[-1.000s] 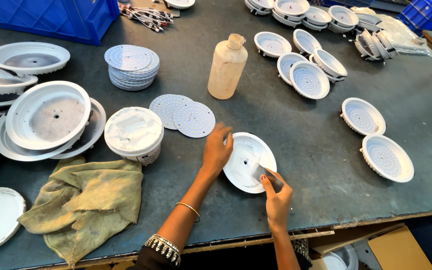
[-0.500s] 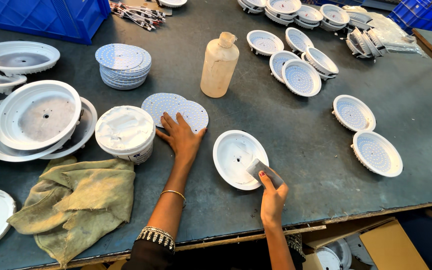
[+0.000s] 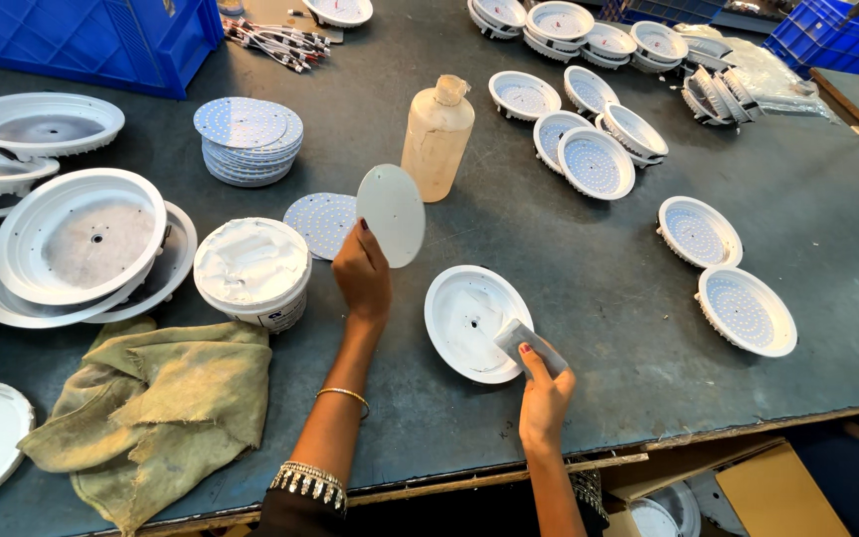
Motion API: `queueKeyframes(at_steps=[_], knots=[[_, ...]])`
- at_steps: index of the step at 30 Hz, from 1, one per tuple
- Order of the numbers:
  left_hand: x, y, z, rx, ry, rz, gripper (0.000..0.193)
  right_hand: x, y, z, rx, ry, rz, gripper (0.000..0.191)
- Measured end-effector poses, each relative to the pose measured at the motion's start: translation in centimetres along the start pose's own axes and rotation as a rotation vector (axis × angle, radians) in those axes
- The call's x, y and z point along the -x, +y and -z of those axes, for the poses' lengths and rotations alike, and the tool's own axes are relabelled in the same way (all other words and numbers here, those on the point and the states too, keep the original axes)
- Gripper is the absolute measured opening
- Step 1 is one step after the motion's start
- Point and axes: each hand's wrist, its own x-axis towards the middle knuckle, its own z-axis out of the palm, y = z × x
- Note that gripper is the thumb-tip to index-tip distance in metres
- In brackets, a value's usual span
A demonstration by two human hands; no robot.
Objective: The person scoops white paste from a tub with a small metal spatula and spreads it inside white circular plastic housings. She repeats the process on several units, then places a finished housing into a cardboard box.
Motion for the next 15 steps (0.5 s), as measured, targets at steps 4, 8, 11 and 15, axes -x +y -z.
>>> queueKeyframes(at_steps=[4, 8, 11, 15], knots=[[1.5, 0.6, -1.7, 0.36, -0.154, 0.273, 0.063, -2.0, -0.8, -0.7, -0.103, 0.118, 0.13, 0.029], [4.1, 2.0, -3.1, 0.757, -0.44, 0.418, 0.053, -5.0, -3.2, -2.5, -0.21, 0.151, 0.283, 0.032], [5.8, 3.8, -3.3, 0.833, -0.584, 0.465, 0.047, -6.4, -4.9, -4.1, -0.29, 0.096, 0.345, 0.036], [6.4, 6.6, -2.4, 1.096, -0.706, 0.801, 0.044, -6.8, -6.2, -6.0, -0.298, 0.101, 0.397, 0.038]])
